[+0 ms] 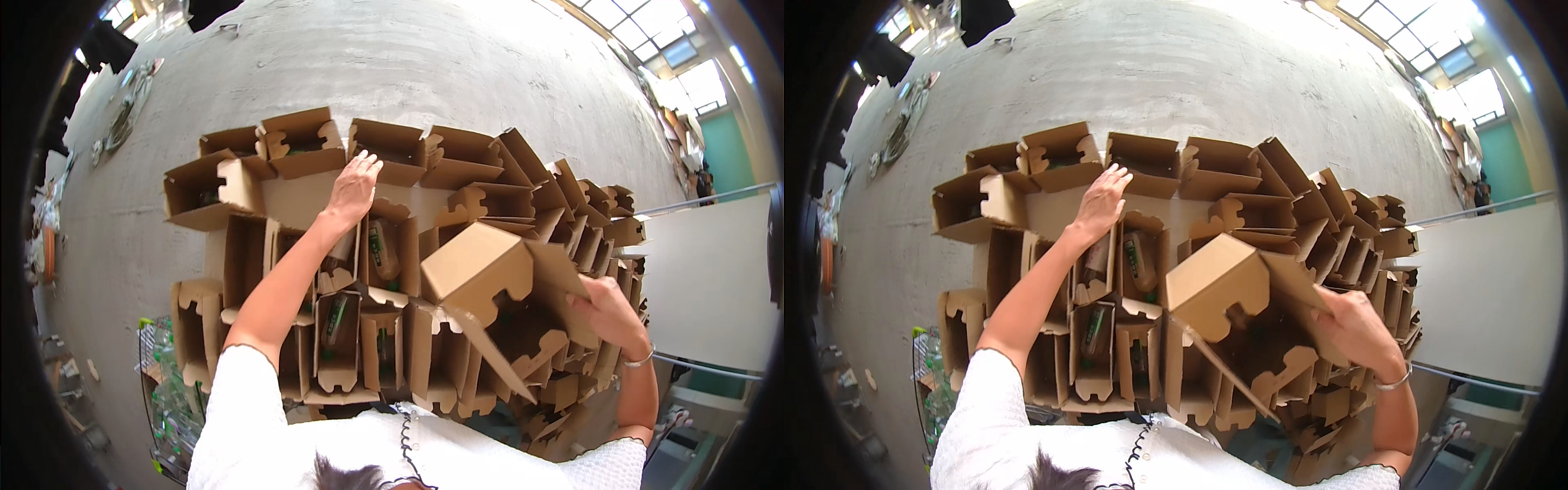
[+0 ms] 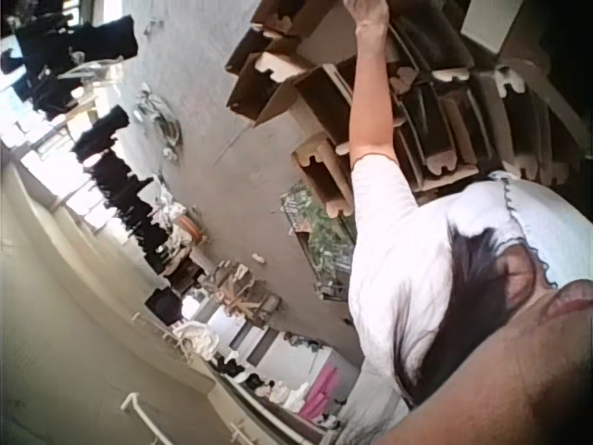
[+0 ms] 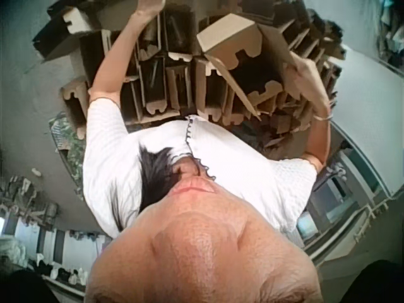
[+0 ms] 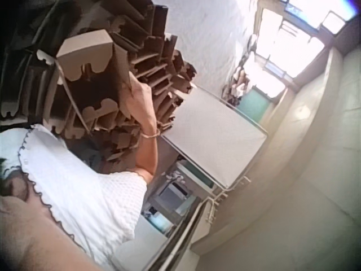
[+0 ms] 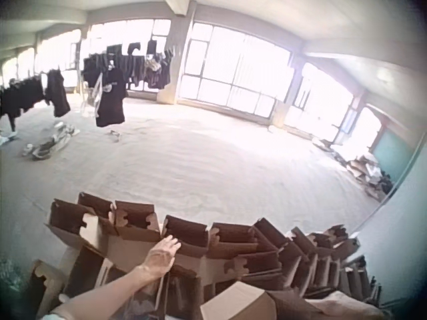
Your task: The person picks up plastic bottles from a shopping cart and places them into cardboard boxes on a large table, arranging the boxes and bottles one by one.
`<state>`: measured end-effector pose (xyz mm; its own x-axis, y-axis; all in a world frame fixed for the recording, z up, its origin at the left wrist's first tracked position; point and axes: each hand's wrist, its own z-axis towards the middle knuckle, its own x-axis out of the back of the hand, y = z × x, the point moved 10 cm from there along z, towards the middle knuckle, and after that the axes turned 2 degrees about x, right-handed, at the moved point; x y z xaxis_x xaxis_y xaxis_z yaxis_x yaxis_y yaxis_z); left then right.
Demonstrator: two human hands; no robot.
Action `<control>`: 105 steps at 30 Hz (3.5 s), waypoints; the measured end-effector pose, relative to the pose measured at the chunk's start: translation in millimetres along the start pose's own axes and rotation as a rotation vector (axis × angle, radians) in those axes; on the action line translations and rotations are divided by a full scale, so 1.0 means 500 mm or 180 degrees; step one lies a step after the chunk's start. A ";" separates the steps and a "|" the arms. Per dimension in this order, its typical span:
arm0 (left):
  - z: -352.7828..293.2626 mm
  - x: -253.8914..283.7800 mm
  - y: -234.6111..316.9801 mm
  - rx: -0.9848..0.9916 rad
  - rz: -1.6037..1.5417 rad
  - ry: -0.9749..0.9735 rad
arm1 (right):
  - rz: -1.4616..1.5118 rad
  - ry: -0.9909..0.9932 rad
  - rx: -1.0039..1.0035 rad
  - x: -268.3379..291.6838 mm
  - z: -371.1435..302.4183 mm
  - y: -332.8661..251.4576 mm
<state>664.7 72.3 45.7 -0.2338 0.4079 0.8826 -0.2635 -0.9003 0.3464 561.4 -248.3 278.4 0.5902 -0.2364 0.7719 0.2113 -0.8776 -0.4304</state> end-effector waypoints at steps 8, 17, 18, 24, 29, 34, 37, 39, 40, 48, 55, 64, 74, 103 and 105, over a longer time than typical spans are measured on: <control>0.135 -0.286 -0.076 -0.0272 0.0756 -0.1451 | -0.0093 -0.0085 0.0110 -0.039 -0.043 0.066; 0.145 -0.294 -0.068 -0.0495 0.1281 -0.0713 | -0.0244 -0.0223 0.0223 0.018 0.006 0.065; 0.146 -0.301 -0.069 -0.0386 0.1283 -0.0709 | -0.0302 -0.0231 0.0262 0.032 0.021 0.053; 0.085 -0.114 0.001 -0.0361 0.0034 0.0504 | -0.0229 0.0130 0.0433 0.116 0.104 0.041; -0.073 -0.126 -0.067 0.0695 -0.0391 -0.1067 | 0.0352 -0.0178 0.0343 0.157 0.221 0.023; -0.100 -0.216 -0.076 0.1332 -0.0414 -0.1751 | 0.0105 -0.0465 0.0856 0.122 0.357 -0.098; -0.133 -0.320 -0.059 0.0872 0.0286 -0.1223 | -0.0249 -0.0684 0.0910 0.089 0.413 -0.167; -0.149 -0.293 0.042 0.0220 0.0980 -0.0749 | -0.0306 -0.0796 0.0767 0.084 0.435 -0.179; -0.150 -0.291 0.068 0.0133 0.0598 -0.0762 | -0.0347 -0.0794 0.0837 0.080 0.445 -0.205; -0.160 -0.267 0.130 0.0284 -0.0764 -0.0723 | -0.0872 -0.1021 0.1260 -0.004 0.544 -0.375; -0.158 -0.252 0.118 0.0520 -0.0880 -0.0012 | -0.1239 -0.0952 0.1786 -0.136 0.677 -0.537; -0.160 -0.280 0.127 0.0621 -0.0614 -0.0194 | -0.1479 -0.1519 0.1414 -0.249 0.859 -0.635; -0.169 -0.303 0.138 0.0666 -0.0650 -0.0791 | -0.1936 -0.1290 0.2104 -0.374 0.985 -0.602; -0.465 0.163 -0.798 0.3810 -0.3953 0.1769 | -0.1247 0.0720 0.2025 -0.565 1.097 -0.744; -0.438 0.184 -0.760 0.4261 -0.4487 0.1970 | -0.1155 0.0908 0.1895 -0.555 1.106 -0.712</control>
<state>538.4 485.2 -74.3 -0.8237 0.5059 -0.2560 0.1351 0.6135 0.7780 753.2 360.2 -41.4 0.1956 -0.1455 0.9698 0.7874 -0.5662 -0.2437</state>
